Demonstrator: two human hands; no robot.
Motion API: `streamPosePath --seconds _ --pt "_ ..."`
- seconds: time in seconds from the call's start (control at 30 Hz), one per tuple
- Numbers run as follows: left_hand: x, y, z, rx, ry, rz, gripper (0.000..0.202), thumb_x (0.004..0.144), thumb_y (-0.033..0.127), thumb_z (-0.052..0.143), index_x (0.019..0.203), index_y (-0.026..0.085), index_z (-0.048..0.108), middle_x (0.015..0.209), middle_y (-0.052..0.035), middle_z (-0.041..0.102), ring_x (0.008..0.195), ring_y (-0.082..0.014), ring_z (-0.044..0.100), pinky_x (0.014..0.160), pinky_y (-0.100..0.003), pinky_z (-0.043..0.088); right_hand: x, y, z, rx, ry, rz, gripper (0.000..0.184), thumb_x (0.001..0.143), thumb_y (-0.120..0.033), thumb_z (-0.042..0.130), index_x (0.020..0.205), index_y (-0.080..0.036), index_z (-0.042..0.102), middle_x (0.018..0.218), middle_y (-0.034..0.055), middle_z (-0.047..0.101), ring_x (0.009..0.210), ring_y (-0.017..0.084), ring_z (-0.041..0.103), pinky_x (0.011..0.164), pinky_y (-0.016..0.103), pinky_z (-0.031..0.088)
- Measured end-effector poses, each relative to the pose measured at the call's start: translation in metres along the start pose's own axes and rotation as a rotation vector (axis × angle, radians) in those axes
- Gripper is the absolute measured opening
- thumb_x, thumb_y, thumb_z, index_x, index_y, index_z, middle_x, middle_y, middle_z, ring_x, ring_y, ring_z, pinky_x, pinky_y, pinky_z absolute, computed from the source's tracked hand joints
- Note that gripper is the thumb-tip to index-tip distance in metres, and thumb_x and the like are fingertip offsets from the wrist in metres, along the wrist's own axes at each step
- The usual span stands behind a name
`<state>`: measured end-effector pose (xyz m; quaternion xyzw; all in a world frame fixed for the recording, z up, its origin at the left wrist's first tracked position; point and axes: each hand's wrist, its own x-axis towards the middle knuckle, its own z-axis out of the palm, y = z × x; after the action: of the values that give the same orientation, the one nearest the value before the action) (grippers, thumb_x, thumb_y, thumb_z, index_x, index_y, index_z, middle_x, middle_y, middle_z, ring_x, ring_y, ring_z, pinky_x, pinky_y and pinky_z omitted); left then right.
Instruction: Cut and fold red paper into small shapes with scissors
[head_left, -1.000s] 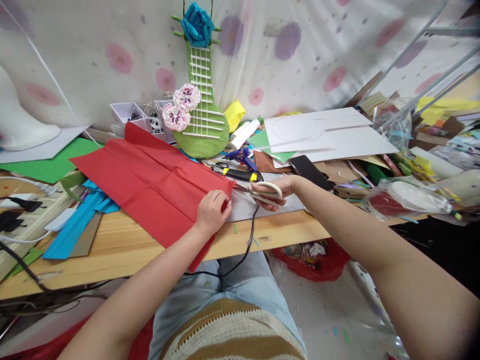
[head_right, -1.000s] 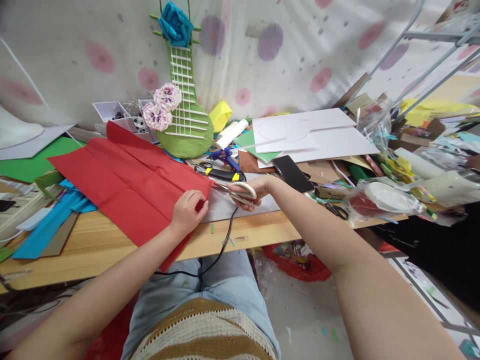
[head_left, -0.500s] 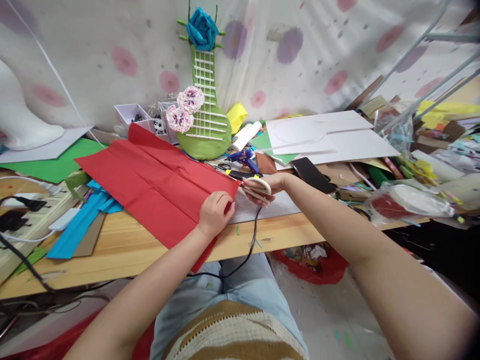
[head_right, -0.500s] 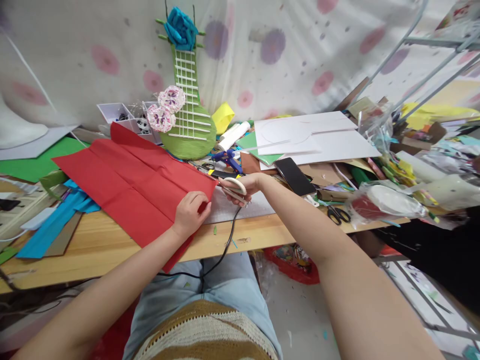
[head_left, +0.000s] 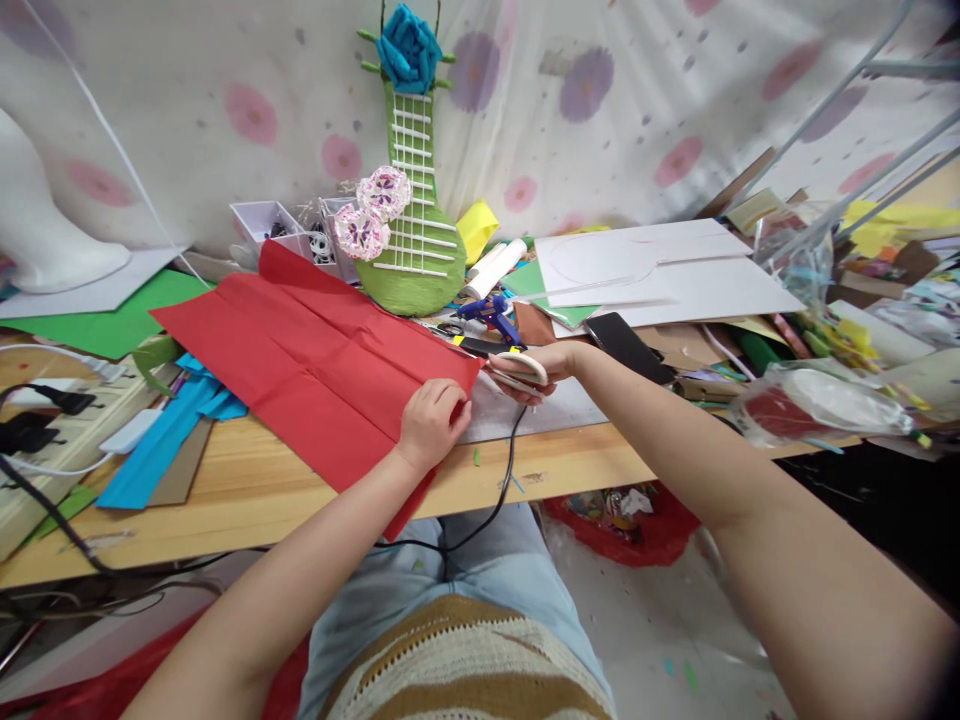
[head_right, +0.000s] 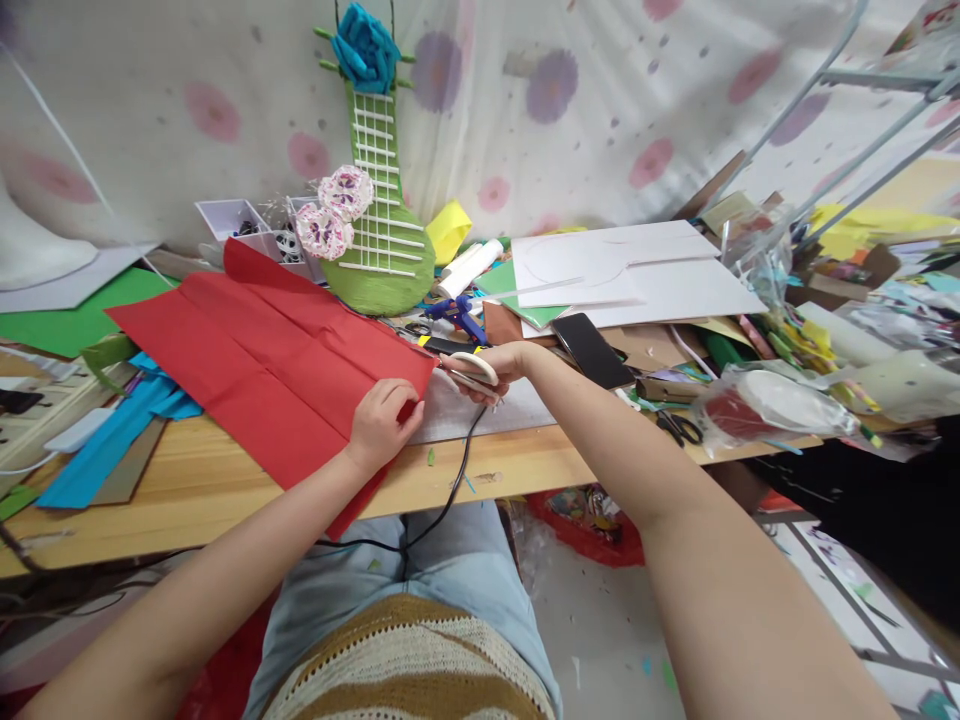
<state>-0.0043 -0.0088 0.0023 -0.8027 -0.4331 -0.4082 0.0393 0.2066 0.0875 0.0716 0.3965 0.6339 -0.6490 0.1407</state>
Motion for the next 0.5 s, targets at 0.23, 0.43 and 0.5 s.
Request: streamPosePath --seconds 0.23,0.43,0.5 --pt "-0.0008 -0.0005 0.0001 -0.002 0.02 0.019 0.009 0.085 0.021 0.049 0.079 0.019 0.055 0.083 -0.006 0.063 0.082 -0.0187 0.056 0.075 -0.03 0.045 -0.0028 -0.0065 0.0021 0.0 0.046 0.085 0.069 0.071 -0.084 0.035 0.077 -0.015 0.043 0.054 -0.0032 0.044 0.04 0.006 0.045 0.032 0.013 0.021" --pt "-0.0008 -0.0019 0.001 0.001 -0.002 -0.001 0.01 0.085 0.022 0.049 0.079 0.02 0.056 0.083 -0.0056 0.063 0.082 -0.0185 0.056 0.075 -0.03 0.045 -0.0036 -0.007 0.0014 -0.017 0.064 0.068 0.064 0.071 -0.08 0.042 0.075 -0.016 0.041 0.052 -0.0033 0.043 0.039 0.006 0.043 0.03 0.014 0.017" --pt "-0.0005 -0.0019 0.0008 0.004 -0.009 -0.006 0.009 0.085 0.022 0.049 0.078 0.02 0.056 0.083 -0.0054 0.063 0.081 -0.0186 0.057 0.074 -0.03 0.045 -0.0032 -0.0055 0.0006 -0.029 0.079 0.061 0.064 0.071 -0.08 0.043 0.075 -0.017 0.041 0.051 -0.0038 0.042 0.038 0.005 0.042 0.03 0.013 0.016"
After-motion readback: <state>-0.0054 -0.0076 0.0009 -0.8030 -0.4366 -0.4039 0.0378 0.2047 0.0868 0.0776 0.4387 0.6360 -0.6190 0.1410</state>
